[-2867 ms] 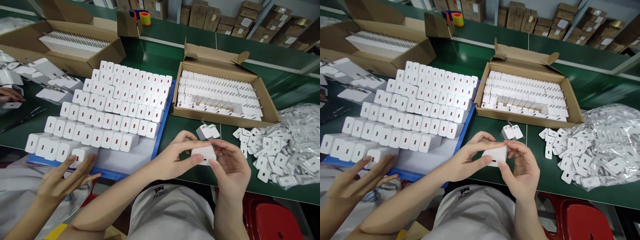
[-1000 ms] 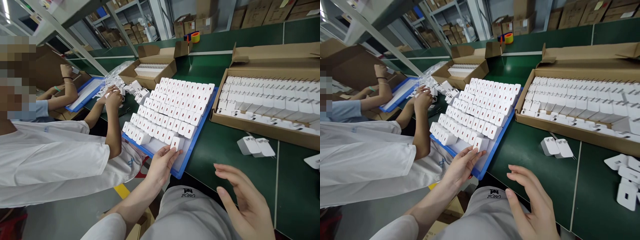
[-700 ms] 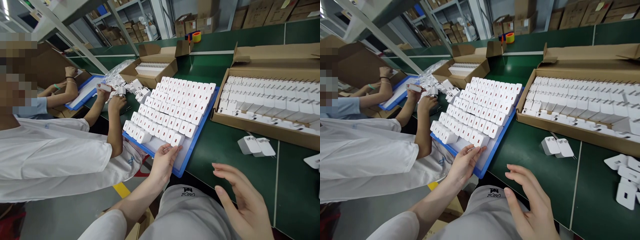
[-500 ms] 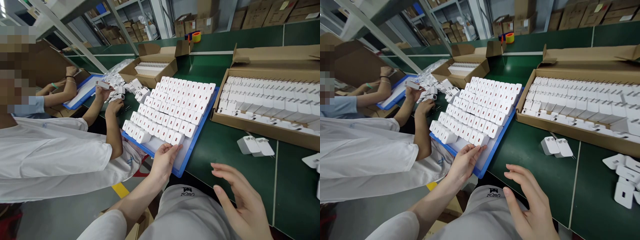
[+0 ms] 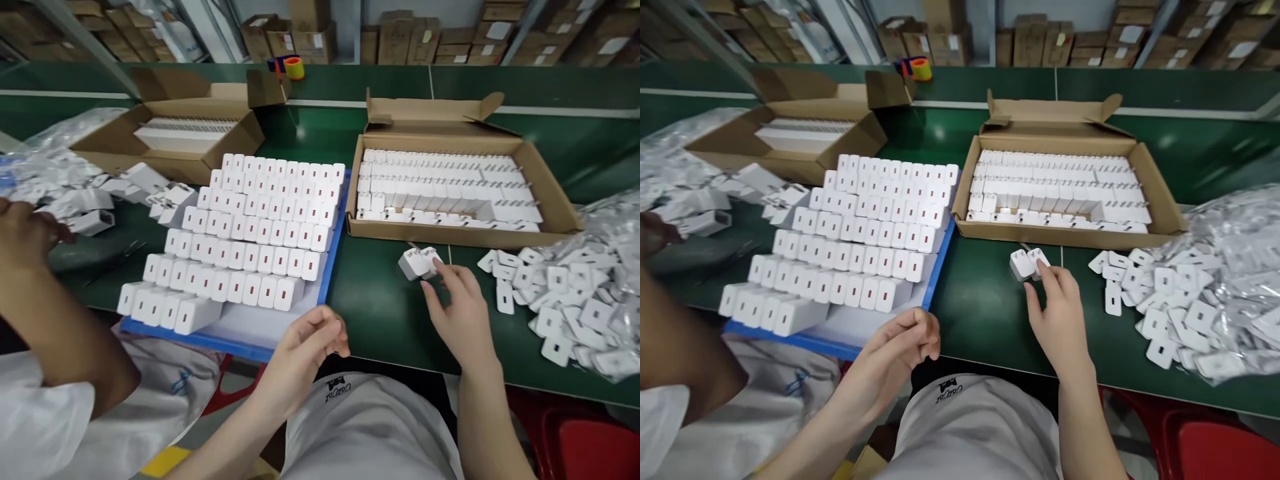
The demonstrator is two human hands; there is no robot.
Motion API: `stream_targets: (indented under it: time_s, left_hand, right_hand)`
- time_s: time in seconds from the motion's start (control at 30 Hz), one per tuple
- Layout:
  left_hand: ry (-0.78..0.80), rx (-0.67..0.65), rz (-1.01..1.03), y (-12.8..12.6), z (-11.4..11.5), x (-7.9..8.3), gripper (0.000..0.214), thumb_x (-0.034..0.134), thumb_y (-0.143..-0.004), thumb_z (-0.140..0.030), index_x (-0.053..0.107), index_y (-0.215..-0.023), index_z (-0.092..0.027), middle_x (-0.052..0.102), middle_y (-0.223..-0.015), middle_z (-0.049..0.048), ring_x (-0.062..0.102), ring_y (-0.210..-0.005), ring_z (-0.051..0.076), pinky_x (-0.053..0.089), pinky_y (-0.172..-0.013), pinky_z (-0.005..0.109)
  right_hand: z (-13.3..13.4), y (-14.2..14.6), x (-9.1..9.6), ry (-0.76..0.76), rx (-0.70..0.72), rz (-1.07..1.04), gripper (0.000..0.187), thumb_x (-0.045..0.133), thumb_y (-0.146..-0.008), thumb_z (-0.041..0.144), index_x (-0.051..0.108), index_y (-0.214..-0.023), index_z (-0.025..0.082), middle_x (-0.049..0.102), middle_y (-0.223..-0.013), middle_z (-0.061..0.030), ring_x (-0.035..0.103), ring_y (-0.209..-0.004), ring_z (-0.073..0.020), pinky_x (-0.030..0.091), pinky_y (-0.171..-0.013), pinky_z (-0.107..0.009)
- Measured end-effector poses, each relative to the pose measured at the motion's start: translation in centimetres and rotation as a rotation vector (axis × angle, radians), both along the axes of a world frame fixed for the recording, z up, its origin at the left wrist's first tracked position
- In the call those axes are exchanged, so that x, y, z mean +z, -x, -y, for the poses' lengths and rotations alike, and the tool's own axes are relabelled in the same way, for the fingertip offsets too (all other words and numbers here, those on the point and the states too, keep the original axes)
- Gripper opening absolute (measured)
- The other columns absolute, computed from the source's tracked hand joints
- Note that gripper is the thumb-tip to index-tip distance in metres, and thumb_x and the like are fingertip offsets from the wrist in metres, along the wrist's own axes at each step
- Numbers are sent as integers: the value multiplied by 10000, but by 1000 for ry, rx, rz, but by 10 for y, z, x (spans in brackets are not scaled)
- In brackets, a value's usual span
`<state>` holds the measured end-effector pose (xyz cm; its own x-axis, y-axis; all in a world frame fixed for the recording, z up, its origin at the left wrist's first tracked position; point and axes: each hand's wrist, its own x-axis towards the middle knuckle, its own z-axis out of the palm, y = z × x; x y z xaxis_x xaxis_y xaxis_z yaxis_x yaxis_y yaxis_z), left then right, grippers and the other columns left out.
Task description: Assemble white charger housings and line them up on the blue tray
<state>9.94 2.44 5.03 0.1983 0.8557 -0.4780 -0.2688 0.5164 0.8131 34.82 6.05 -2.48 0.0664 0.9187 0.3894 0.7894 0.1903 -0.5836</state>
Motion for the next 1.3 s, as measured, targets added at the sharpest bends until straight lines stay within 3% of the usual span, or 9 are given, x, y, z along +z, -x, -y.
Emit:
stream_targets:
  time_s: [0.1,0.23,0.47,0.57,0.63,0.73,0.83,0.97,1.3]
  left_hand:
    - [-207,-176,-64,-28,-21,9,240,642,-899,-343,588,-743,-167,596,-726,11,588,-680,126,459,-684,232]
    - [-427,-174,-177,-54,-41,5,208,588,-911,-302,552,-747,-178,573,-703,6,567,-670,133,444,-672,247]
    - [-732,-139,-593,-45,-42,-19,210,544,-929,-245,523,-730,-184,545,-767,20,542,-765,149,437,-736,265]
    - [-587,-119,-426,-41,-44,-21,196,559,-929,-300,544,-776,-179,564,-795,22,566,-773,150,460,-727,264]
    - [-464,-65,-283,-40,-47,-23,171,574,-928,-340,577,-879,-176,591,-862,27,592,-795,146,479,-738,260]
    - [-401,2,-145,-38,-48,-26,244,575,-936,-347,582,-1139,-212,593,-1038,36,609,-852,133,491,-779,253]
    - [-391,-125,12,-37,-48,-27,356,575,-935,-329,552,-1283,-256,558,-1189,53,600,-918,139,492,-810,258]
    - [-406,-264,44,-38,-45,-24,448,642,-901,-331,544,-1323,-213,512,-1294,108,562,-976,164,484,-850,283]
    - [-458,-263,-69,-41,-45,-23,466,657,-899,-327,536,-1323,-176,533,-1236,128,562,-930,163,489,-840,300]
  right_hand:
    - [-8,8,-7,-20,7,128,375,540,-951,347,600,-1268,158,527,-1001,-128,563,-900,-266,544,-769,-433]
    - [-11,22,-13,-143,-60,177,236,586,-932,342,648,-1077,166,521,-1008,-123,533,-889,-251,517,-756,-399]
    - [-13,31,-13,-136,-29,245,61,567,-941,223,607,-923,182,608,-1078,-136,539,-919,-259,498,-776,-400]
    - [-12,34,-12,-128,-16,-1,85,594,-924,229,607,-843,209,646,-1013,-91,575,-899,-236,500,-766,-378]
    - [-7,35,-9,-41,-9,-392,119,668,-882,280,604,-805,216,652,-1000,-67,606,-872,-209,515,-735,-342]
    - [2,36,3,226,52,-1101,221,768,-810,344,588,-813,216,653,-912,-30,627,-781,-156,525,-673,-271]
    - [11,39,15,479,123,-1513,257,773,-812,395,595,-854,214,611,-737,18,573,-615,-98,493,-569,-199]
    - [16,46,19,594,144,-1649,250,766,-817,387,632,-926,206,630,-773,6,563,-624,-89,490,-555,-164]
    - [19,50,17,559,124,-1637,219,752,-837,366,659,-959,210,659,-821,-3,569,-645,-68,508,-583,-126]
